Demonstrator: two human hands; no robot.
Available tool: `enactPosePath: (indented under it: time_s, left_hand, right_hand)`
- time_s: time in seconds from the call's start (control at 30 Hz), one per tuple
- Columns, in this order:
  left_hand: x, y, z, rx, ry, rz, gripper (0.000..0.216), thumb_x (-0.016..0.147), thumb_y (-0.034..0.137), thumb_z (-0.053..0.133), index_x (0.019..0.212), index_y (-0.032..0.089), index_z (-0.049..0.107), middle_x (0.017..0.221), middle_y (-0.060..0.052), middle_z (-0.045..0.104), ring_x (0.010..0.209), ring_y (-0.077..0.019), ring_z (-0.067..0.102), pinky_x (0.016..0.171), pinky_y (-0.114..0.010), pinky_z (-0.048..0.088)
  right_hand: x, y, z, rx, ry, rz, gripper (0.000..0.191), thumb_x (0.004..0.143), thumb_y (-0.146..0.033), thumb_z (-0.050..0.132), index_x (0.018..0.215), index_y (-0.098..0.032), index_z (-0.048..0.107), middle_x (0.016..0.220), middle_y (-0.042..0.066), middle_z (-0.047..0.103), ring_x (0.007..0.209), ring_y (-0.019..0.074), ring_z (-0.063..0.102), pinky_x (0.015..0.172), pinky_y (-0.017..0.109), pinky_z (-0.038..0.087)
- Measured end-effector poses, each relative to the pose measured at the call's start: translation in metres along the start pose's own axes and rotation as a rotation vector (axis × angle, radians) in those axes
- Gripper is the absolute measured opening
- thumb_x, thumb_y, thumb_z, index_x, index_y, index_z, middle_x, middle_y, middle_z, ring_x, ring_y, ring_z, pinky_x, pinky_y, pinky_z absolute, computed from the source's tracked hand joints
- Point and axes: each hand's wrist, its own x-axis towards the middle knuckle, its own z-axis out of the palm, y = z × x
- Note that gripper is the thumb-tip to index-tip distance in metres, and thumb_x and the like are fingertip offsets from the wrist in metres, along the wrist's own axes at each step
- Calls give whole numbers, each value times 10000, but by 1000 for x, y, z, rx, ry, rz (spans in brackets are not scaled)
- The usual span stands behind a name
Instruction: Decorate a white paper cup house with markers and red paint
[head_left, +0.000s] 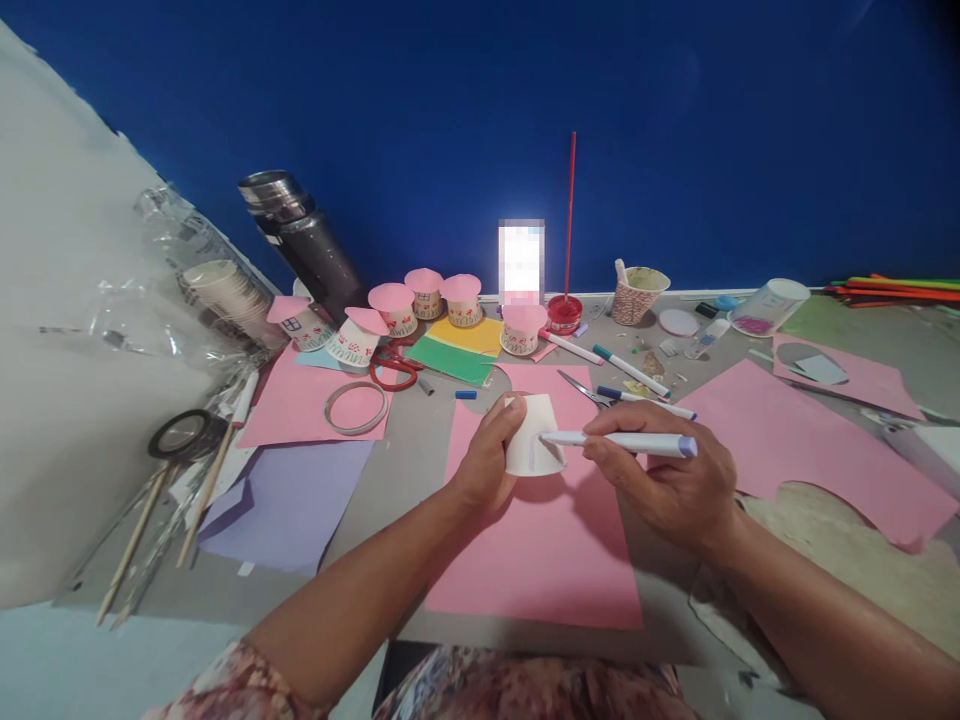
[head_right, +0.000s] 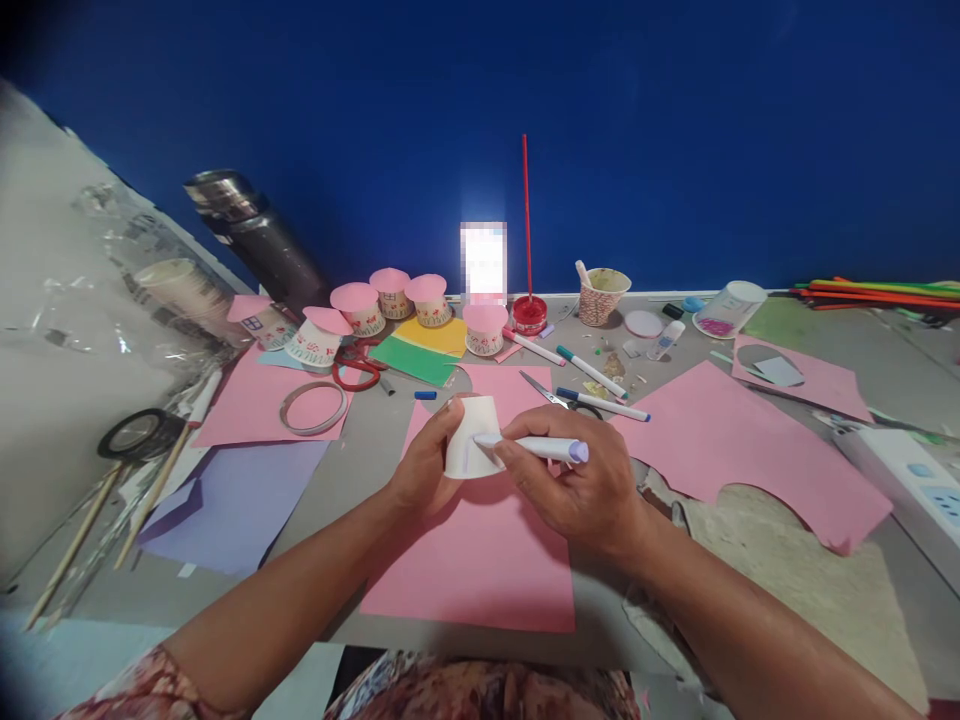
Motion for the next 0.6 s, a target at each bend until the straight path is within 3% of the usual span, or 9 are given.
enactPosePath:
  time_s: [0.2, 0.6]
  left_hand:
    - [1, -1, 0, -3, 11, -52, 454, 814, 591, 830, 919, 191, 644, 833, -19, 614, 757, -180, 585, 713, -301, 486]
    - [-4, 4, 4, 74, -22, -16, 542, 745, 650, 866, 909, 188, 634, 790, 9, 568, 724, -158, 529, 668, -277, 454]
  right_hand:
    - [-1, 2, -1, -17, -19, 26, 162, 949, -174, 652, 830, -262, 719, 689, -10, 769, 563, 161, 711, 545, 255, 547]
    - [-4, 2, 4, 27, 2, -10, 126, 934, -171, 684, 837, -241, 723, 714, 1, 786, 572, 152, 712, 558, 245, 552]
